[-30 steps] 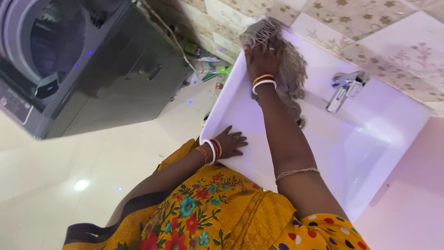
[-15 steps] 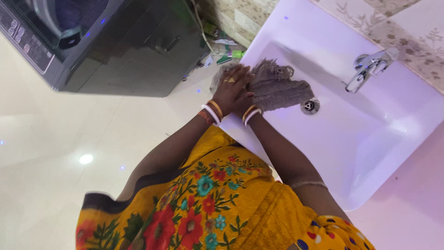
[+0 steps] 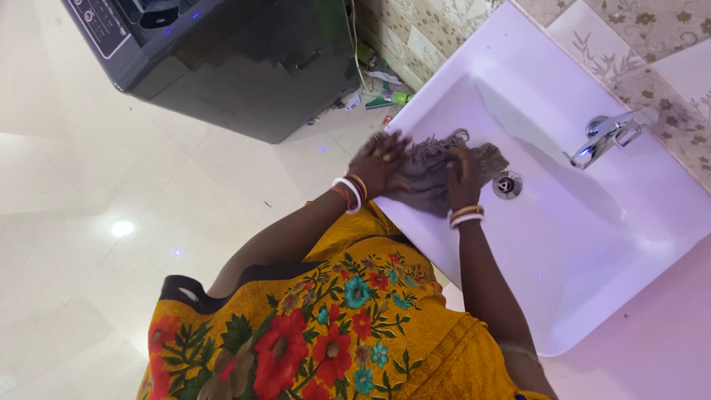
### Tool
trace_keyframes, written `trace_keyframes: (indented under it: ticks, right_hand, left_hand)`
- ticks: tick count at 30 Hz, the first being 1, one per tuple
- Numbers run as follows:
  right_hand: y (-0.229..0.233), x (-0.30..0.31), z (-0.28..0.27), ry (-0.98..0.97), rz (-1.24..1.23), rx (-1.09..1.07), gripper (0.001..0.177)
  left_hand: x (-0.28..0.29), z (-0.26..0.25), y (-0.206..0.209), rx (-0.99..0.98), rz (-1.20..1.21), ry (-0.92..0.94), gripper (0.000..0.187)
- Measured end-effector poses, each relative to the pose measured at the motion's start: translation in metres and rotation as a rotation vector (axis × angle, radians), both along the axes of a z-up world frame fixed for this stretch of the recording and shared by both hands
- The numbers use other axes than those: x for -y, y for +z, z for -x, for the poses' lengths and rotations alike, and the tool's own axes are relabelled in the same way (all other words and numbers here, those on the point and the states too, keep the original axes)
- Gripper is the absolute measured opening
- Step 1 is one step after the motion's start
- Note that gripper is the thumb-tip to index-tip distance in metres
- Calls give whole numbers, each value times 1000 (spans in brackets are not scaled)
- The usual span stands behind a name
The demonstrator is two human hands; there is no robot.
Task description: The person washes a grey cloth in a white sink under running water by hand, scrubbing it against the porcelain and wringing it out repeatedly.
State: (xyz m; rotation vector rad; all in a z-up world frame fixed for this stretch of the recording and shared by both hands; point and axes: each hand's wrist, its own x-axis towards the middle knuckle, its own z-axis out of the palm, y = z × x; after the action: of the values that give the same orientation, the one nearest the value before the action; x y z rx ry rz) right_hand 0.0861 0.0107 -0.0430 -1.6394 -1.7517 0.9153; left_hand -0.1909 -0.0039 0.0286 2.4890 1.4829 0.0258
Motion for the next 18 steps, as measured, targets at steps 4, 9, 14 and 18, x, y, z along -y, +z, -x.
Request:
trace_keyframes:
  ticks: [4, 9, 14, 18]
  right_hand:
    - [12, -32, 48, 102, 133, 429, 86]
    - [43, -21, 87, 292, 336, 538, 110]
    - [35, 20, 61, 500, 410, 573, 99]
    - [28, 53, 16, 573, 153, 252, 110]
  left_hand:
    - [-24, 10, 21, 7, 45, 123, 80]
    - [-1, 9, 25, 118, 31, 265, 73]
    - [45, 5, 35, 51, 167, 226, 79]
    - [79, -20, 25, 29, 67, 3, 94]
